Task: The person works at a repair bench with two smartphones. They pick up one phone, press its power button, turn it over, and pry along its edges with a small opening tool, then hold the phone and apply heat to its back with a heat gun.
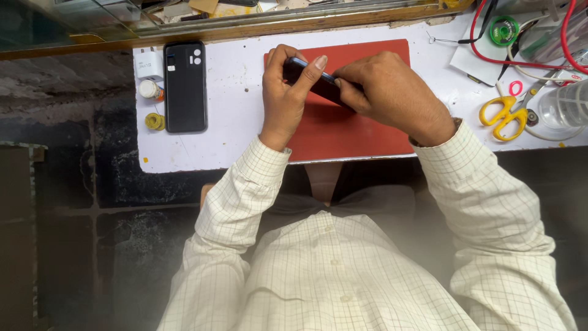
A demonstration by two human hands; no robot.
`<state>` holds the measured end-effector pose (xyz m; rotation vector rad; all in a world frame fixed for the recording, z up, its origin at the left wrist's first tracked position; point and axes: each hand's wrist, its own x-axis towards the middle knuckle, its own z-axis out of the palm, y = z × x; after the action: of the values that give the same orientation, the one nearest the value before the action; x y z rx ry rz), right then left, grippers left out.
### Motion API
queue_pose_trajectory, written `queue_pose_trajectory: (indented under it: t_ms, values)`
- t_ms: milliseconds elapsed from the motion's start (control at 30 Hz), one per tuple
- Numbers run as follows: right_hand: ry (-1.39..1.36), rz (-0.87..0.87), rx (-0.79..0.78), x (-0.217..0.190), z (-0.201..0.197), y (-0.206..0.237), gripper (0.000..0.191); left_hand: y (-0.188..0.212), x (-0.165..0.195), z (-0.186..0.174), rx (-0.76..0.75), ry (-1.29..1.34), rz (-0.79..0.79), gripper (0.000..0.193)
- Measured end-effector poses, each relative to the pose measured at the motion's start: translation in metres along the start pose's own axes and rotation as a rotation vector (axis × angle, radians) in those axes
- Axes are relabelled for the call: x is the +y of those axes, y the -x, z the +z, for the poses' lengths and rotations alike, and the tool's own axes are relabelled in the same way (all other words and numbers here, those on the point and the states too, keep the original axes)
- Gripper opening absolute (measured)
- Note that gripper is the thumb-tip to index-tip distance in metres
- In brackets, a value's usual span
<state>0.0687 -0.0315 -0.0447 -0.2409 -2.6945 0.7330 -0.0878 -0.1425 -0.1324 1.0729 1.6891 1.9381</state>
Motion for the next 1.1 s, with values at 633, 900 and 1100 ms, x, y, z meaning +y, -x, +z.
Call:
queue_pose_trajectory:
  t_ms: [633, 900, 1100]
  values:
    - [0.148, 0.067, 0.145, -0.005, 0.032, 0.007, 0.010, -0.004, -0.032, -0.008, -0.019, 0.300, -0.067, 0.036]
    - [0.149, -0.001, 0.151, 0.001, 0.029, 0.011, 0.010, 0.000, -0.024, -0.009, -0.029, 0.186, -0.020, 0.031]
    - [0.129, -0.001, 0.200, 0.000, 0.030, 0.012, 0.009, 0.000, -0.014, -0.010, -0.060, 0.228, -0.031, 0.032]
